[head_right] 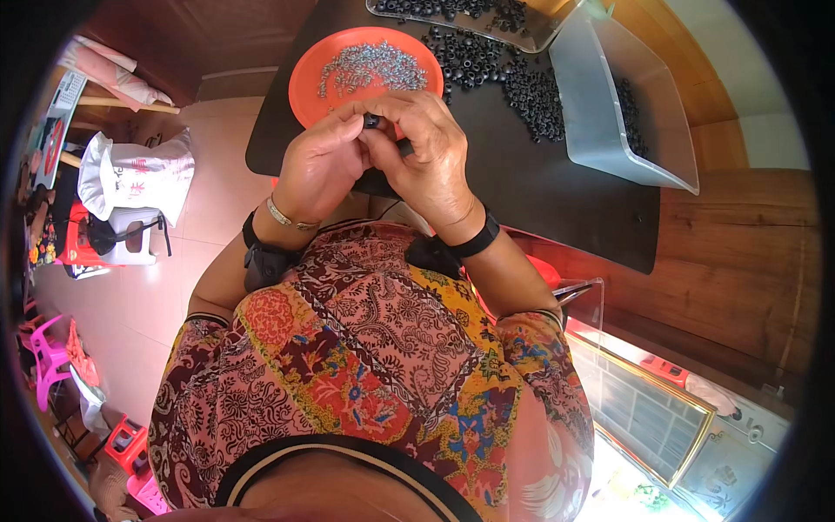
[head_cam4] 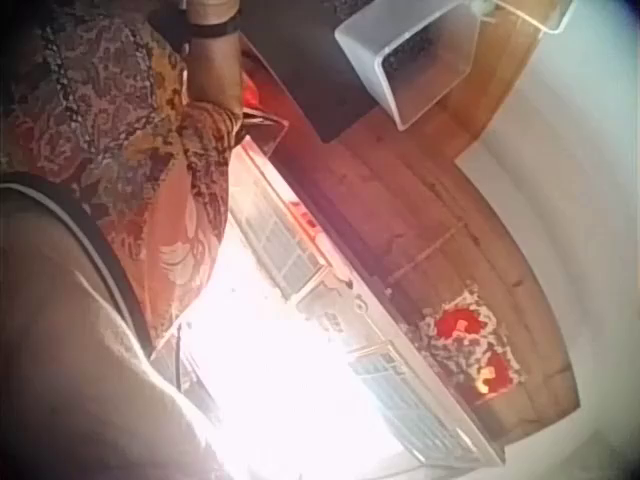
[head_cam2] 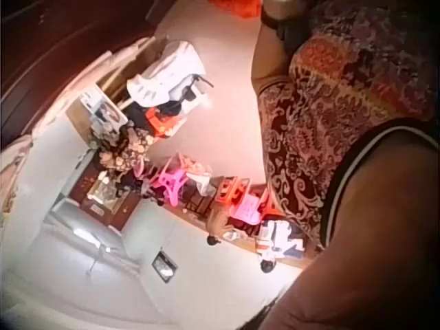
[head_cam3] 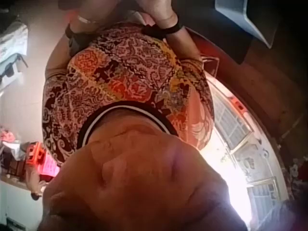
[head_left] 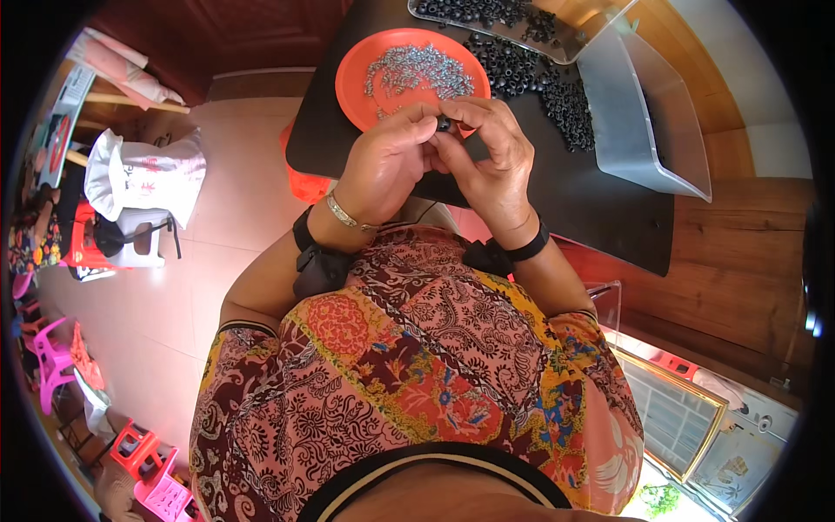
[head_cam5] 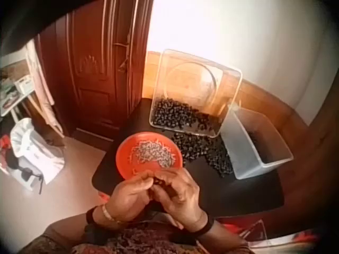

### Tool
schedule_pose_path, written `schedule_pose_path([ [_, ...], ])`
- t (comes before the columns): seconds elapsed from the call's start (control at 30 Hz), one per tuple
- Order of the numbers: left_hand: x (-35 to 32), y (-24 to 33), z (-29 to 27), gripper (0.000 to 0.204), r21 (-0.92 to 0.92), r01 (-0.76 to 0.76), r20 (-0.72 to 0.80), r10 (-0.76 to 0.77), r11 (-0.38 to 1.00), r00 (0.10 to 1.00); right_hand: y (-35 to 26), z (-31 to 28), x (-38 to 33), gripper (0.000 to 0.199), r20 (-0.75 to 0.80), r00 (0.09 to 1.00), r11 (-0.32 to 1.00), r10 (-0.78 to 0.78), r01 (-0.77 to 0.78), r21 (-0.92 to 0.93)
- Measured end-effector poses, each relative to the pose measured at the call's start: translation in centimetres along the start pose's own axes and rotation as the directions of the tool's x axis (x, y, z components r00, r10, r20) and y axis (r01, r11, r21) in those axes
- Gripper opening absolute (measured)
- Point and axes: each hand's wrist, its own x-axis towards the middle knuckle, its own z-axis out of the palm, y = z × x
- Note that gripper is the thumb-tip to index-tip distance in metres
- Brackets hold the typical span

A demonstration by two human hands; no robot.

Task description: Manually assembling small silver pins or components into black hardware parts on a workbench.

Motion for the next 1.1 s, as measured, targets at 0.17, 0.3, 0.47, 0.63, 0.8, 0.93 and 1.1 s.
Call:
schedule_pose_path([
  [0.17, -0.3, 0.0, 0.4, 0.022, -0.021, 0.004, -0.037, -0.005, 1.0, 0.999, -0.1, 0.3, -0.4, 0.034, -0.029, 0.999, 0.998, 0.014, -0.015, -0.055],
  [0.3, -0.2, -0.3, 0.8, 0.021, -0.054, -0.002, -0.079, -0.002, 0.999, 0.997, 0.3, 0.4, -0.5, 0.035, -0.024, 1.0, 0.997, 0.016, -0.017, -0.077],
  [0.47, 0.1, -1.1, 0.4, 0.018, -0.096, -0.05, -0.101, 0.04, 0.994, 0.994, 0.6, 0.8, -0.5, 0.03, -0.025, 0.992, 0.973, -0.122, 0.115, -0.199],
  [0.63, 0.1, -1.2, 0.4, 0.019, -0.103, -0.036, -0.116, 0.024, 0.994, 0.993, 0.7, 0.8, -0.7, 0.028, 0.011, 0.991, 0.957, -0.137, 0.135, -0.256],
  [0.8, 0.0, -1.2, 0.6, 0.019, -0.128, -0.035, -0.143, 0.017, 0.991, 0.99, 0.7, 0.7, -0.9, 0.028, 0.024, 0.992, 0.962, -0.126, 0.128, -0.241],
  [0.93, 0.2, -0.4, 0.9, 0.023, -0.077, -0.011, -0.078, 0.005, 0.997, 0.997, 0.8, -1.2, 0.1, 0.029, 0.019, 0.984, 0.941, -0.179, 0.176, -0.289],
  [1.1, -0.4, 1.5, -1.6, 0.031, -0.001, -0.01, -0.114, 0.01, 1.0, 0.993, 4.0, -11.0, 5.4, 0.019, -0.262, 0.911, 0.719, -0.318, 0.051, -0.693],
])
